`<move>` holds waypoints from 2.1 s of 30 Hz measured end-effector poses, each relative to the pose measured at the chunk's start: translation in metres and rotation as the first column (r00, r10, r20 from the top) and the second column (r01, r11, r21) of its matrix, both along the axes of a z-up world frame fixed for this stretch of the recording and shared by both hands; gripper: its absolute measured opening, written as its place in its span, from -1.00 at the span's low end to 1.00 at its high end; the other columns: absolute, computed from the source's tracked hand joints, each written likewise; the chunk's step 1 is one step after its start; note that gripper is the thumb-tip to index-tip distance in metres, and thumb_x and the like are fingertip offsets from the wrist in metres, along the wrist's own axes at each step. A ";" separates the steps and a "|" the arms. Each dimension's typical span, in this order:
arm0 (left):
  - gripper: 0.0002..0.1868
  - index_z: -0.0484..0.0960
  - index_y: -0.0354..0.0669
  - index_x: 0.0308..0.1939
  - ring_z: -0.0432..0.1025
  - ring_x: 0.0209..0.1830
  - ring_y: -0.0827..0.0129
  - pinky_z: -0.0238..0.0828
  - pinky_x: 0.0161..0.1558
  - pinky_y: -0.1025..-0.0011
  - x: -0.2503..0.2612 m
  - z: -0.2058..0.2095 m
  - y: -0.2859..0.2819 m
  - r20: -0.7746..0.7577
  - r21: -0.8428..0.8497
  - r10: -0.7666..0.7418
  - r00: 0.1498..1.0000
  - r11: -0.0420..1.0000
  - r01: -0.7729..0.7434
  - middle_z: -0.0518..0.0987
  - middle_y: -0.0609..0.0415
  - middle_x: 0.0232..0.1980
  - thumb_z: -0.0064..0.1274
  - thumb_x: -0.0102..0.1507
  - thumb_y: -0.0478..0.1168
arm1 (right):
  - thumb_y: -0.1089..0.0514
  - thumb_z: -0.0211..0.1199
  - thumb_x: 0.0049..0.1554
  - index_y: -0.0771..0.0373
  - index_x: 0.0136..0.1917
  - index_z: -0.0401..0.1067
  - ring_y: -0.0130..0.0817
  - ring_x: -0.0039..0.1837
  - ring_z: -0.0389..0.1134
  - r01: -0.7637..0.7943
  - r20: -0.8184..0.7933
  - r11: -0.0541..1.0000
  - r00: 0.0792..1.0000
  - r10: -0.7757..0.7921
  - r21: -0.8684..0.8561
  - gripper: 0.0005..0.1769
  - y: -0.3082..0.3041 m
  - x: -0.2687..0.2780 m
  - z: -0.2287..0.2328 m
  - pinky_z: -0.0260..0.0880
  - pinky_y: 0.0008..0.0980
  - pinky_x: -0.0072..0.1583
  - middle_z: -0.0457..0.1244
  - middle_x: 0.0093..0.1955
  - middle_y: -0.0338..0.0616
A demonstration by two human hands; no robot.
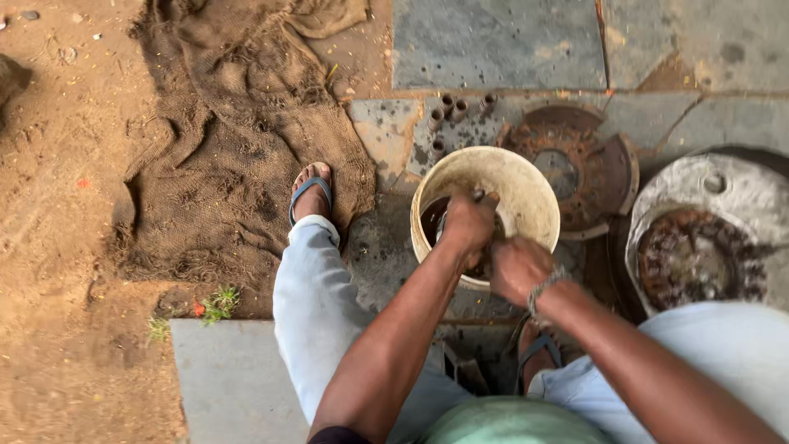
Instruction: The person cleans mechanical springs and small metal components by dipping them into a bucket of liquid and scrubbing them with a small piece of abrasive material and a thin metal rod.
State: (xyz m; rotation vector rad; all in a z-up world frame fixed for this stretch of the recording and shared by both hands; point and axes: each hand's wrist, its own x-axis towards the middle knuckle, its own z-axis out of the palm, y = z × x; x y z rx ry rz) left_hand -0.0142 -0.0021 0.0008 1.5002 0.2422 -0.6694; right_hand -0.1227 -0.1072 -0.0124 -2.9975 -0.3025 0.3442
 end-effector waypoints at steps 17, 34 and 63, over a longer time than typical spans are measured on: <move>-0.49 0.37 -0.26 0.34 0.55 -0.23 0.26 0.62 -0.21 0.34 -0.002 -0.006 0.024 -0.296 -0.837 -0.105 0.949 0.507 -0.205 0.60 -0.05 -0.09 0.04 0.38 -0.10 | 0.25 0.21 0.08 0.44 -0.25 0.35 -0.18 -0.34 0.42 0.730 -0.671 0.458 0.668 -0.322 0.507 -0.83 0.015 0.032 0.097 0.51 -0.12 -0.24 0.34 -0.36 -0.01; -0.62 0.43 -0.29 0.03 0.34 -0.68 0.36 0.26 -0.72 0.43 0.012 0.002 0.011 -0.164 -0.354 0.165 0.973 0.911 -0.214 0.47 -0.01 -0.50 0.23 0.25 -0.22 | 0.11 0.26 0.05 0.21 0.59 0.10 -0.04 -0.14 0.47 0.191 -0.297 0.981 0.938 -0.179 0.013 -0.12 0.037 -0.013 0.093 0.52 -0.07 -0.03 0.42 -0.14 0.01; -0.76 0.44 -0.24 0.01 0.39 -0.57 0.38 0.44 -0.58 0.42 0.012 0.035 0.020 -0.281 -0.655 0.224 0.933 0.665 -0.357 0.43 0.05 -0.38 0.12 0.32 -0.32 | 0.03 0.27 0.07 0.35 0.08 0.45 0.01 -0.32 0.43 0.365 -0.134 0.929 0.925 -0.354 0.066 -0.59 0.046 0.018 0.084 0.50 -0.04 -0.24 0.34 -0.31 0.15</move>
